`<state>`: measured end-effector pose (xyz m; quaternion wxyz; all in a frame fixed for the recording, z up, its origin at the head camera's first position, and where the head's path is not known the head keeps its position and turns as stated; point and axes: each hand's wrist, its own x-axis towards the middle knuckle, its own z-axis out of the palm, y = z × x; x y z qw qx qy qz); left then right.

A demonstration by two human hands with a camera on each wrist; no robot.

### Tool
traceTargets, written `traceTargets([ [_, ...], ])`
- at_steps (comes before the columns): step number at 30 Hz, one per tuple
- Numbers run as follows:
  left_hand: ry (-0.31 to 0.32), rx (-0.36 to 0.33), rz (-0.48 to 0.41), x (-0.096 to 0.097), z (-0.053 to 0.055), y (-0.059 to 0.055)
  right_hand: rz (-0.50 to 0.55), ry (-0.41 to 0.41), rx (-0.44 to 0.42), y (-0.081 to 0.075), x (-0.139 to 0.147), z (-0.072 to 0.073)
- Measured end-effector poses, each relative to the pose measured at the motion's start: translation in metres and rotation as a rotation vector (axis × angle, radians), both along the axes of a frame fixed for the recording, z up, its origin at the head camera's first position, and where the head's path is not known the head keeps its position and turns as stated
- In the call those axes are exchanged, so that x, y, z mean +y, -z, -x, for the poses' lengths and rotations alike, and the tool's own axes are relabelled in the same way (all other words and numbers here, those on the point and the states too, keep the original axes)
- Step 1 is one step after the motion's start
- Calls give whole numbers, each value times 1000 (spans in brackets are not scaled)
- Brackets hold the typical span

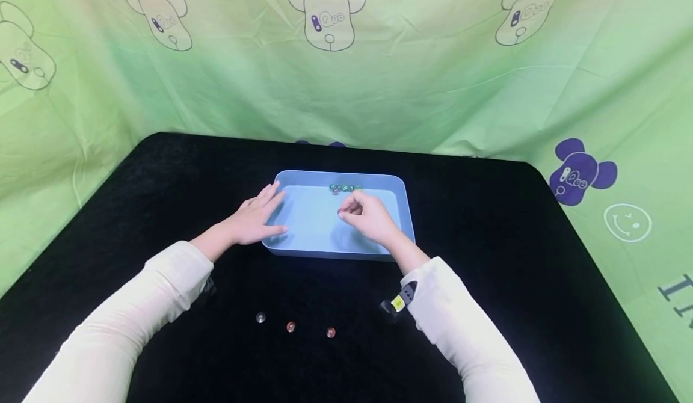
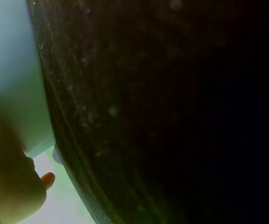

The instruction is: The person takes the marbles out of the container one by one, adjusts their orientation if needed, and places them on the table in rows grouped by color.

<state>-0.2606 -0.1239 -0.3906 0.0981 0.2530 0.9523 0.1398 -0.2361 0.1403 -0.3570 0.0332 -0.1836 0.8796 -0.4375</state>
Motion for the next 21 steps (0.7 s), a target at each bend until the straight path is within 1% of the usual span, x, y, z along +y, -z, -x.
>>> traceTargets([
  [7, 2, -1, -2, 0, 0, -1, 24, -4, 6, -3, 3, -10],
  [15, -2, -10, 0, 0, 0, -1, 83, -34, 9, -6, 4, -26],
  [21, 4, -2, -2, 0, 0, -1, 115, -66, 30, -7, 7, -39],
])
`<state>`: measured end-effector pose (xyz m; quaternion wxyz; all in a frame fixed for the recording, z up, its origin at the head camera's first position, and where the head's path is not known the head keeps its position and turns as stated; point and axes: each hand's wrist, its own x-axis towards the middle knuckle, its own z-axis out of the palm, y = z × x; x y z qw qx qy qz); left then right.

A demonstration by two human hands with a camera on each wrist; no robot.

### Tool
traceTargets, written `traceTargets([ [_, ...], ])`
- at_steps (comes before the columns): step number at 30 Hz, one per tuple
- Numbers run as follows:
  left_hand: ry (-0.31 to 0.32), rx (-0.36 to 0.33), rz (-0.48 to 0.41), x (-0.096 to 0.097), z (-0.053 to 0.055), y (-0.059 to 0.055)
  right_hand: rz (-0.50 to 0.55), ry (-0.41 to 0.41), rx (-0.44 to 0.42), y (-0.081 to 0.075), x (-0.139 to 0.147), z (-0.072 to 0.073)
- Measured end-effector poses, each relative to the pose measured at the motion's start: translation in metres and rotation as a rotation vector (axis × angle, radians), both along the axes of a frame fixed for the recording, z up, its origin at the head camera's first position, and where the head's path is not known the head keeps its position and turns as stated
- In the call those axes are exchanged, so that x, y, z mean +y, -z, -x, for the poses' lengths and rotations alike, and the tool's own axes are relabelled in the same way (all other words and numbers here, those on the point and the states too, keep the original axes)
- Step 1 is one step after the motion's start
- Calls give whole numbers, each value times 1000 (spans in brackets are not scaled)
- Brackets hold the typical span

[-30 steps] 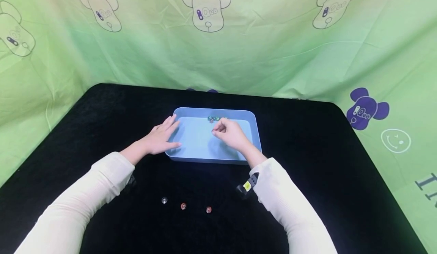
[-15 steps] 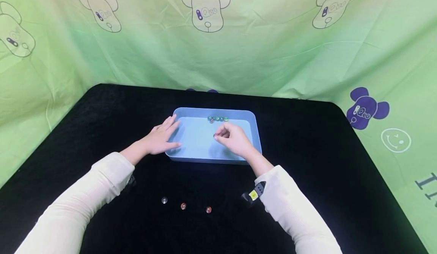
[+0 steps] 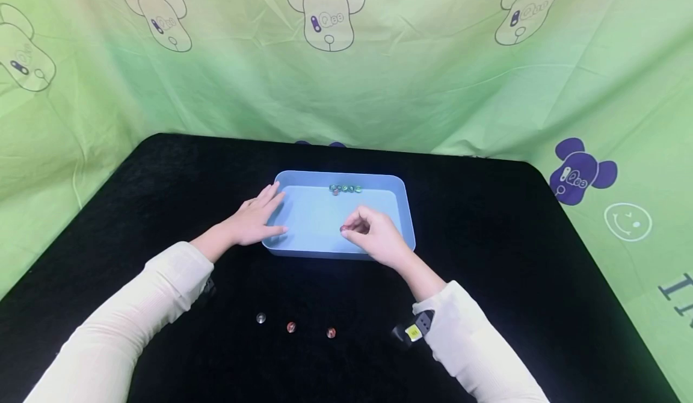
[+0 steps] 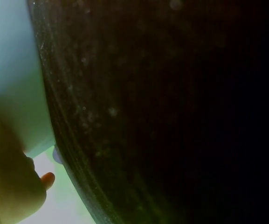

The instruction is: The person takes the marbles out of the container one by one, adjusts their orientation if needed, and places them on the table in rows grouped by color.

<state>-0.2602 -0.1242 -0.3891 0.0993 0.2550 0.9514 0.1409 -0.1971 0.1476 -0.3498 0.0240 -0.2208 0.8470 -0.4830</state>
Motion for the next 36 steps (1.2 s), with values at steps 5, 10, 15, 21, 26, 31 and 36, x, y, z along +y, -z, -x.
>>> traceTargets([
  [5, -2, 3, -6, -1, 0, 0, -3, -25, 22, 2, 2, -8],
  [10, -1, 10, -8, -1, 0, 0, -9, -49, 12, 1, 3, -15],
  [15, 2, 8, 0, -1, -1, 1, -19, -68, 13, 2, 8, -21],
  [21, 4, 6, 0, 0, -1, 1, -35, -80, 11, 4, 12, -29],
  [26, 6, 9, 0, 0, -1, 0, -23, -100, 15, 5, 16, -34],
  [31, 5, 10, 0, 0, -1, -1, -7, -133, 15, 9, 19, -38],
  [36, -4, 2, 2, 0, -1, -3, 1, -152, 11, 13, 22, -42],
])
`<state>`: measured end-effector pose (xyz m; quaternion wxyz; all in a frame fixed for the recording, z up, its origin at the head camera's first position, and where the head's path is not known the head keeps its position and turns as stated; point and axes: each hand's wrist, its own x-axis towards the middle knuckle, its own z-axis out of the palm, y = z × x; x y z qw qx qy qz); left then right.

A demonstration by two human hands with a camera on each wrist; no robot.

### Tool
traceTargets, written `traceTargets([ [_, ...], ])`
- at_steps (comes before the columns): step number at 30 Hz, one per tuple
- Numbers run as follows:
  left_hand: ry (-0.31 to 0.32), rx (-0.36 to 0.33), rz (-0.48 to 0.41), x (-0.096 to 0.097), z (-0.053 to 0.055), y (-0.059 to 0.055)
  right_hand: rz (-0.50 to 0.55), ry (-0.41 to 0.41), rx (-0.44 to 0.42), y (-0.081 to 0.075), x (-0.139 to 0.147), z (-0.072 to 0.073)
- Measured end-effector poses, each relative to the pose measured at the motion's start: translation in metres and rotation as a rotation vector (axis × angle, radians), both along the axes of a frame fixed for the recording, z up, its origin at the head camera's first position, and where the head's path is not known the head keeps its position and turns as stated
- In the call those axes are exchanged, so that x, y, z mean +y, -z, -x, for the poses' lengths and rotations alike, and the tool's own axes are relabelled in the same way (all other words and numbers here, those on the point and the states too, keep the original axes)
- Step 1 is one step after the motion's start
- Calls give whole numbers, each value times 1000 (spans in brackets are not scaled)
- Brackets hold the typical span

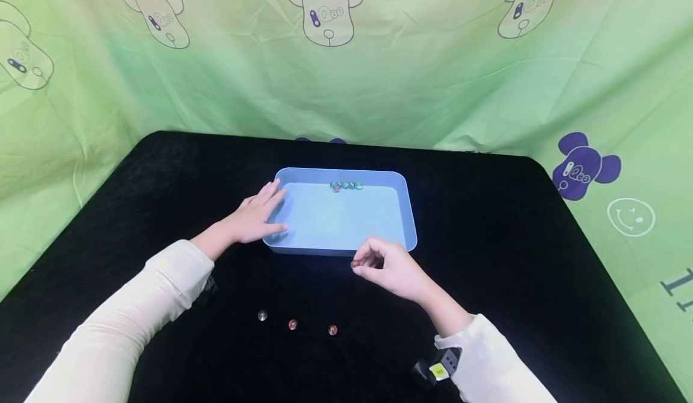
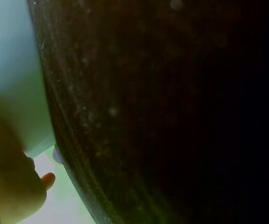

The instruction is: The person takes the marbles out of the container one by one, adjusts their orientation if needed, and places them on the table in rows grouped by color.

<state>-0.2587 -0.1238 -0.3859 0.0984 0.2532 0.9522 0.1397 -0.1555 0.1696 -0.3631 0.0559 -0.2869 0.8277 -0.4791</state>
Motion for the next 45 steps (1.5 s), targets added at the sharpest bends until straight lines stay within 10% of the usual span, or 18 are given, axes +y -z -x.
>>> traceTargets([
  [45, 10, 11, -4, -1, 1, 1, -72, -288, -119, 25, 26, -32],
])
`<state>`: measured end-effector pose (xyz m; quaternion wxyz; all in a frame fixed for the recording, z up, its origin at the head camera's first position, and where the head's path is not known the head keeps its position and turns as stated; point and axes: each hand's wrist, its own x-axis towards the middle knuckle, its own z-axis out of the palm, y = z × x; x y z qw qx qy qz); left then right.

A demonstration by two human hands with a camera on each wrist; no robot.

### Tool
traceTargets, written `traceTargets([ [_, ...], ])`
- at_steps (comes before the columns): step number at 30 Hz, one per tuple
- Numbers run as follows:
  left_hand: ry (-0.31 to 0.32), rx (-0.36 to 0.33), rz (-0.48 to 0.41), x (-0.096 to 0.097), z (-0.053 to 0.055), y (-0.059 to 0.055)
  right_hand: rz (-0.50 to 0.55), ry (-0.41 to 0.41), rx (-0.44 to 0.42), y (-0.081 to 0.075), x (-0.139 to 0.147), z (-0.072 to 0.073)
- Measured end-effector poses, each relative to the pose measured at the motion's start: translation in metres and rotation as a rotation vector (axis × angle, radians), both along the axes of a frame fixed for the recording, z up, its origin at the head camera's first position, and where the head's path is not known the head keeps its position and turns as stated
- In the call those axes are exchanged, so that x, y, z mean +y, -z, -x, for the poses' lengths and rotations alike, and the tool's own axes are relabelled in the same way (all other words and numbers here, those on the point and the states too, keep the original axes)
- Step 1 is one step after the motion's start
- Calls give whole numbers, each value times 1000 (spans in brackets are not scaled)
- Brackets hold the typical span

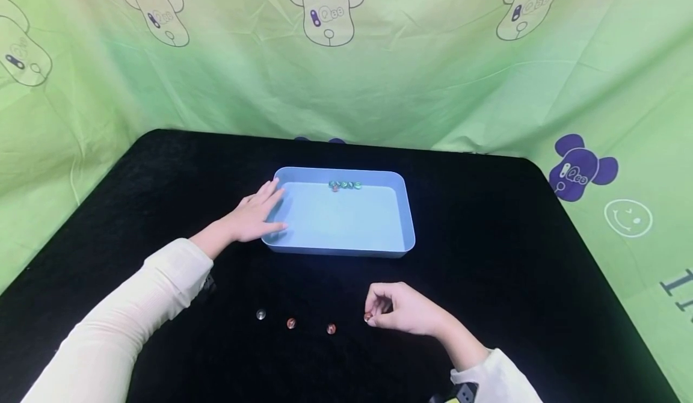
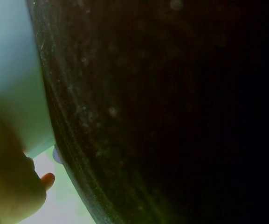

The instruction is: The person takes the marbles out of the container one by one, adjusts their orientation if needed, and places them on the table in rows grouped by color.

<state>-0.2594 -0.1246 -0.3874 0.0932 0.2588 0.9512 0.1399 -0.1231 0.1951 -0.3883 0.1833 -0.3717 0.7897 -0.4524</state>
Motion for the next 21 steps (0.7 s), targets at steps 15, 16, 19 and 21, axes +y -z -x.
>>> traceTargets([
  [15, -4, 0, 0, 0, 0, 1, -3, -28, -26, 5, 2, -9],
  [16, -4, 0, 2, 0, 0, 2, -7, -29, -24, 5, 2, -9],
  [19, -3, 4, 3, 0, 0, 2, -15, -30, -3, 5, 2, -9],
  [21, -3, 7, 6, 0, 1, 2, -22, -31, 13, 5, 2, -9],
])
